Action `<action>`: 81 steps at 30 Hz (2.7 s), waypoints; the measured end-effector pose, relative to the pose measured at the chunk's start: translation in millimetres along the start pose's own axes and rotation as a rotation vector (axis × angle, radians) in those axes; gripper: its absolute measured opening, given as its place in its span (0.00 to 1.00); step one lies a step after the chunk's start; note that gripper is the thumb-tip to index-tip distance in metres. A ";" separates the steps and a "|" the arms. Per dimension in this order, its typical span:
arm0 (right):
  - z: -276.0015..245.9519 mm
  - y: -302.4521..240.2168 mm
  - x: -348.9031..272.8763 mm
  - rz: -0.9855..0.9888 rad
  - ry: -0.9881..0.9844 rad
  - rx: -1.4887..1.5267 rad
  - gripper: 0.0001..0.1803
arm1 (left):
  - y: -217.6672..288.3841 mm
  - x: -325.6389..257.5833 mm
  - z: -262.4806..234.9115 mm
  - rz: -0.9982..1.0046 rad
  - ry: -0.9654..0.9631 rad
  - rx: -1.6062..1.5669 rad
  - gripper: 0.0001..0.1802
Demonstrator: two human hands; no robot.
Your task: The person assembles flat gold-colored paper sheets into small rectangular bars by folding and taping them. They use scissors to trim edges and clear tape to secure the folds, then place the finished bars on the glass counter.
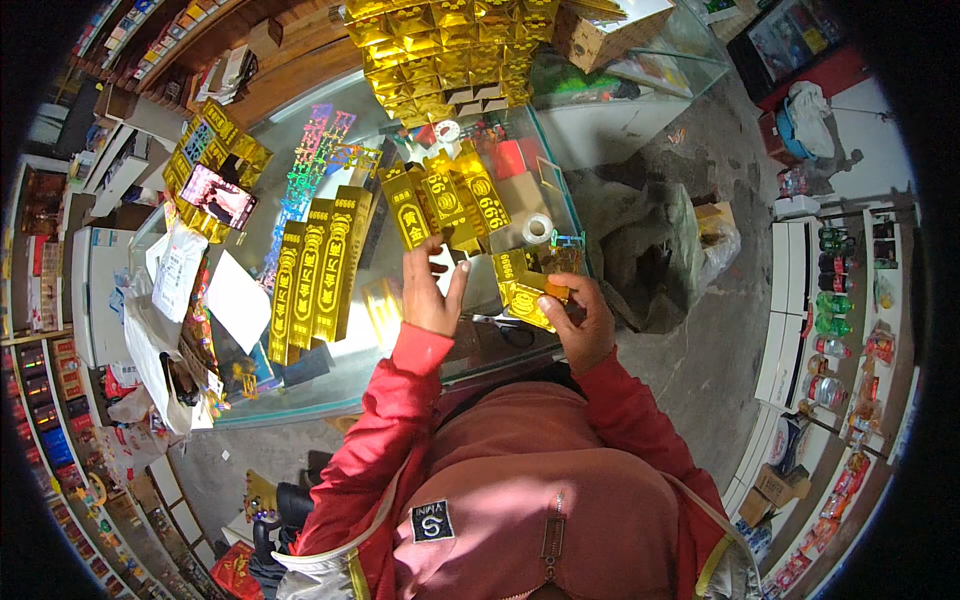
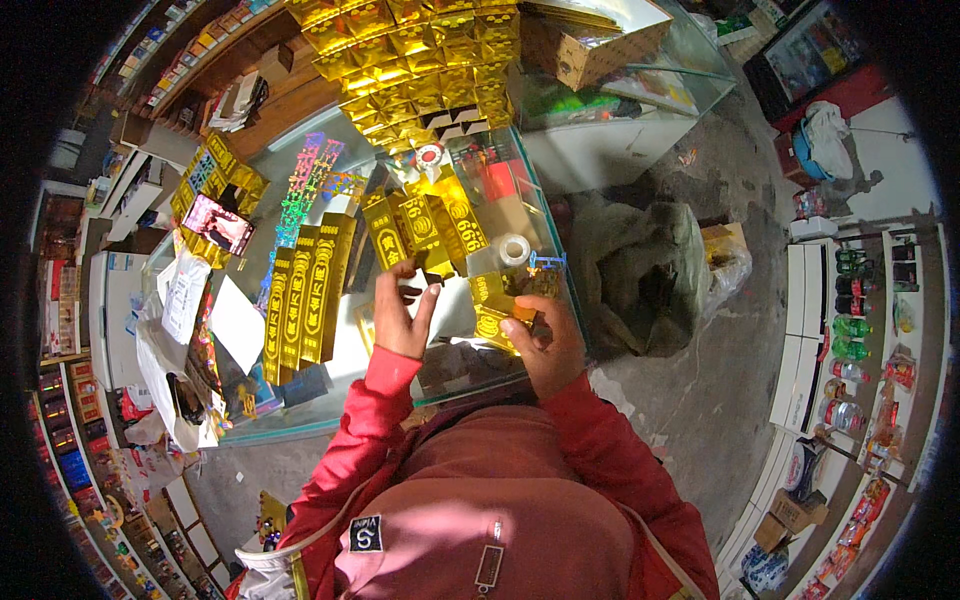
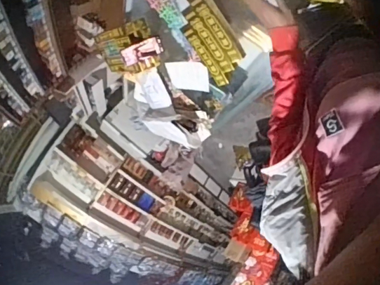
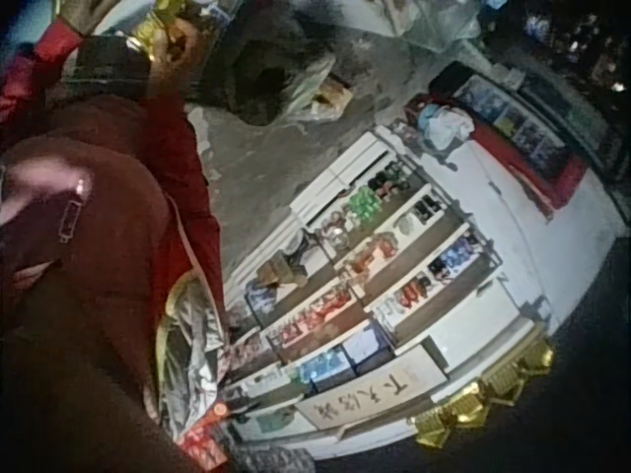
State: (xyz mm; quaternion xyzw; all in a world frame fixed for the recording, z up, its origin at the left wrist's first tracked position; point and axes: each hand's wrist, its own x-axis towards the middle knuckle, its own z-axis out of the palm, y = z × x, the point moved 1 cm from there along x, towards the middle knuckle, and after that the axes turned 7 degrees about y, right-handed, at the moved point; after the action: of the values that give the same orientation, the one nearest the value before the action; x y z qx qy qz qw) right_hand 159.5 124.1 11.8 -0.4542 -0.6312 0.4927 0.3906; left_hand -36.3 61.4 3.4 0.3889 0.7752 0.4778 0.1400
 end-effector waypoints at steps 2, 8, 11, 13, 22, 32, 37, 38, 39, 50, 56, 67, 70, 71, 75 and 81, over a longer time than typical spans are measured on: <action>-2.0 0.3 -1.4 -0.006 0.015 0.007 0.16 | -2.2 10.1 5.3 0.096 -0.025 0.041 0.33; -9.3 0.5 -5.3 0.053 0.001 -0.023 0.14 | -6.9 15.1 16.0 0.141 -0.069 0.320 0.43; -14.7 2.2 -7.7 0.060 0.007 -0.020 0.14 | -15.4 15.4 20.1 0.145 -0.029 0.300 0.37; -18.2 3.4 -8.7 -0.010 0.001 -0.043 0.13 | -22.3 15.9 21.1 0.147 -0.032 0.261 0.34; -22.4 2.4 -14.5 0.078 -0.009 -0.024 0.17 | -22.8 10.2 15.9 0.153 0.061 0.175 0.27; -15.3 -20.5 -16.3 -0.376 0.011 -0.415 0.28 | 32.7 -58.5 7.1 -0.361 -0.377 -0.525 0.27; -8.5 -24.7 -17.0 -0.498 -0.070 -0.503 0.33 | 52.6 -68.1 18.5 -0.481 -0.572 -0.823 0.40; -7.9 -25.5 -17.0 -0.488 -0.105 -0.492 0.35 | 53.6 -67.0 18.6 -0.488 -0.553 -0.852 0.40; -8.0 -27.0 -16.9 -0.499 -0.115 -0.476 0.35 | 54.2 -66.2 18.8 -0.527 -0.540 -0.893 0.41; -23.5 -34.8 -32.1 -0.180 -0.236 -0.069 0.25 | 44.2 -69.8 4.2 -0.201 -0.458 -0.491 0.38; -24.2 -19.3 -35.2 -0.151 -0.268 -0.119 0.15 | 15.8 -85.6 -13.9 -0.357 -0.491 -0.374 0.31; 17.4 21.2 26.0 -0.393 -0.299 -0.751 0.32 | -36.7 -76.8 -42.7 -0.480 -0.019 -0.528 0.27; 23.2 19.6 30.8 -0.428 -0.314 -0.724 0.33 | -53.6 -74.4 -44.9 -0.430 0.040 -0.391 0.28; 24.5 19.5 33.3 -0.439 -0.321 -0.733 0.33 | -57.2 -74.4 -45.3 -0.409 0.054 -0.354 0.28; 29.1 15.2 42.9 -0.491 -0.283 -0.677 0.25 | -62.7 -74.4 -50.8 -0.513 0.018 -0.262 0.27; 52.1 -7.0 44.4 -0.418 -0.334 -0.619 0.18 | -53.5 -65.4 -55.9 -0.453 0.013 -0.201 0.23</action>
State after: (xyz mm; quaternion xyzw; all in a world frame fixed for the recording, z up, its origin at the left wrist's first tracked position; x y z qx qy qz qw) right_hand 96.7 152.0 9.7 -0.3261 -0.8831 0.2563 0.2193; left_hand -51.3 -34.9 -24.0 0.1862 0.7920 0.5115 0.2765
